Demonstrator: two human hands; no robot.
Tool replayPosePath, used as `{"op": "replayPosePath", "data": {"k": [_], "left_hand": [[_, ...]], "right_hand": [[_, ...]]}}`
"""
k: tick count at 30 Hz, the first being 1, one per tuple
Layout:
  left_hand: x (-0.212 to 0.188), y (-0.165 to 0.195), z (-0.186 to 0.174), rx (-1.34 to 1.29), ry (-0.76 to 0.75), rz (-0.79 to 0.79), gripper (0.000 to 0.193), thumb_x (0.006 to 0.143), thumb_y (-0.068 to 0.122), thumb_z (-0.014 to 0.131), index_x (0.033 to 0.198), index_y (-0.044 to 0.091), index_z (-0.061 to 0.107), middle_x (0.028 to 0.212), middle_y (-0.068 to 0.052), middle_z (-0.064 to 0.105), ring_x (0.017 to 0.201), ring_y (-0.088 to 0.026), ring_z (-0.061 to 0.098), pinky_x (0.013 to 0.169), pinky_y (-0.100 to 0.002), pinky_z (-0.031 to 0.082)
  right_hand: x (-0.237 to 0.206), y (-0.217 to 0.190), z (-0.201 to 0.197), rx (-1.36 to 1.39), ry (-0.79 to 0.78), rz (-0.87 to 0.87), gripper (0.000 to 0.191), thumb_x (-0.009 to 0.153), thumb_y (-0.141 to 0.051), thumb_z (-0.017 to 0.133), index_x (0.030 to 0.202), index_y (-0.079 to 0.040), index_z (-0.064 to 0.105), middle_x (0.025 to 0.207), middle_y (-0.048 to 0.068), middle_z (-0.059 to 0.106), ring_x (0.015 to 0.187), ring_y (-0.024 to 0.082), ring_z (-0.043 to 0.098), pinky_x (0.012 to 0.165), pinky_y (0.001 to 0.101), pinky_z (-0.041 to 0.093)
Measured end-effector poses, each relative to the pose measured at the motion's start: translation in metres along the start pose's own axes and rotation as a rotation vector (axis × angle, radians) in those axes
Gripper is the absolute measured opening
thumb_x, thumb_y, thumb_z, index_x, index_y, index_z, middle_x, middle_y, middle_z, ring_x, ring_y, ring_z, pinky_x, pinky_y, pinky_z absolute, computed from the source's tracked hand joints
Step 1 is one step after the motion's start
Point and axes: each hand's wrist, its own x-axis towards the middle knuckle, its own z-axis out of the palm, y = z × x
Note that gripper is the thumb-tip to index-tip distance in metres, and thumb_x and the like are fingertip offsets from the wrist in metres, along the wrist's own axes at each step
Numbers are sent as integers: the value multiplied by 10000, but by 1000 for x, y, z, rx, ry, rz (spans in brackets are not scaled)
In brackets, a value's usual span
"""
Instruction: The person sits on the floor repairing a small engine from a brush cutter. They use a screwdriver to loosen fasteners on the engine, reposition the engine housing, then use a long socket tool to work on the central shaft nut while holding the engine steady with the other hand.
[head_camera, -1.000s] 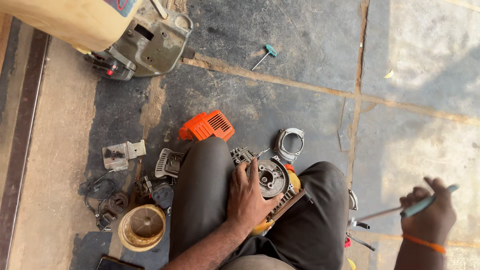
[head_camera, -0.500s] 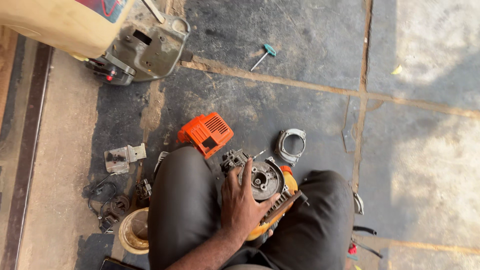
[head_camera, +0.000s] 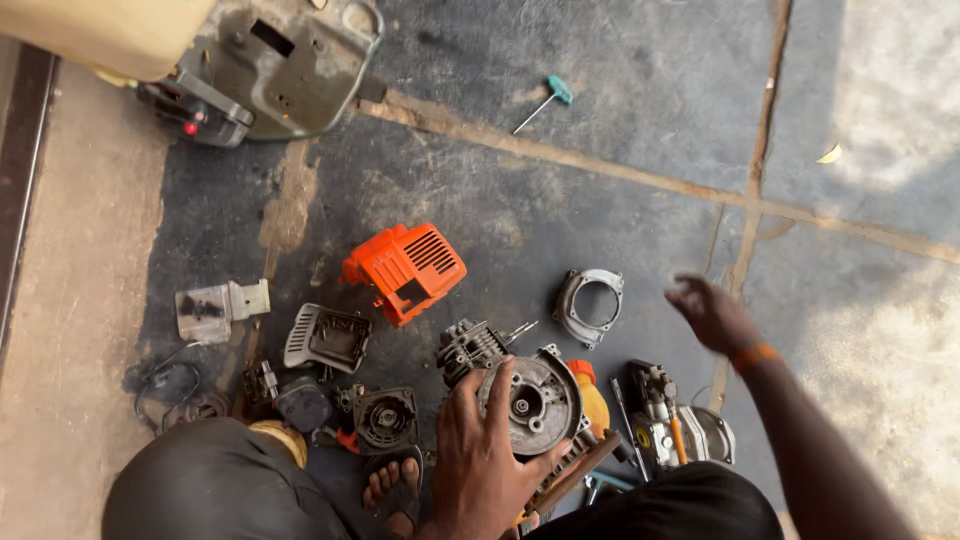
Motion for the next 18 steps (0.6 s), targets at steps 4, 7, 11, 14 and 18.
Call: {"op": "replayPosePath", "data": {"k": [4,7,11,14,18], "left_hand": [[7,-16,11,-15,-22,-4,1156,789,629,816,1626,142,184,1447,-253,305,1375,-486,321,1082,-657,294],[12,-34,35,4,85,103,1104,806,669,770,1611,153,217,1385,-301,368,1317,-531,391,1036,-721,345],[22,-50,88,58,636,207,809,927,626,568,1606,257,327,1259,-214,573,1150,-366,647,971,-619,538],[33,-60,124,203,709,173,681,1017,588,546,1613,307,373,1242,-169,592,1131,-323,672,967,-567,570],[35,-67,147,177,725,113,627,1049,572,519,1609,318,400,1222,-153,597,1116,-311,683,958,-556,582]], "right_hand": [[127,-98,9,-621,-110,14,646,988,-564,587,1541,-253,461,1405,100,635,1324,357,583,1066,522,513],[174,-169,34,-546,59,-188,772,949,-489,662,1604,-205,369,1590,118,474,1411,400,467,1137,512,430],[225,-228,60,-662,224,-364,862,892,-222,620,1657,-225,222,1689,149,271,1495,360,353,1133,484,404],[268,-242,64,-712,272,-447,823,951,-70,535,1694,-187,200,1720,151,250,1514,352,373,1149,469,429],[286,-236,83,-661,138,-345,731,901,-24,520,1584,-211,336,1679,115,313,1394,375,432,1016,499,459]]}}
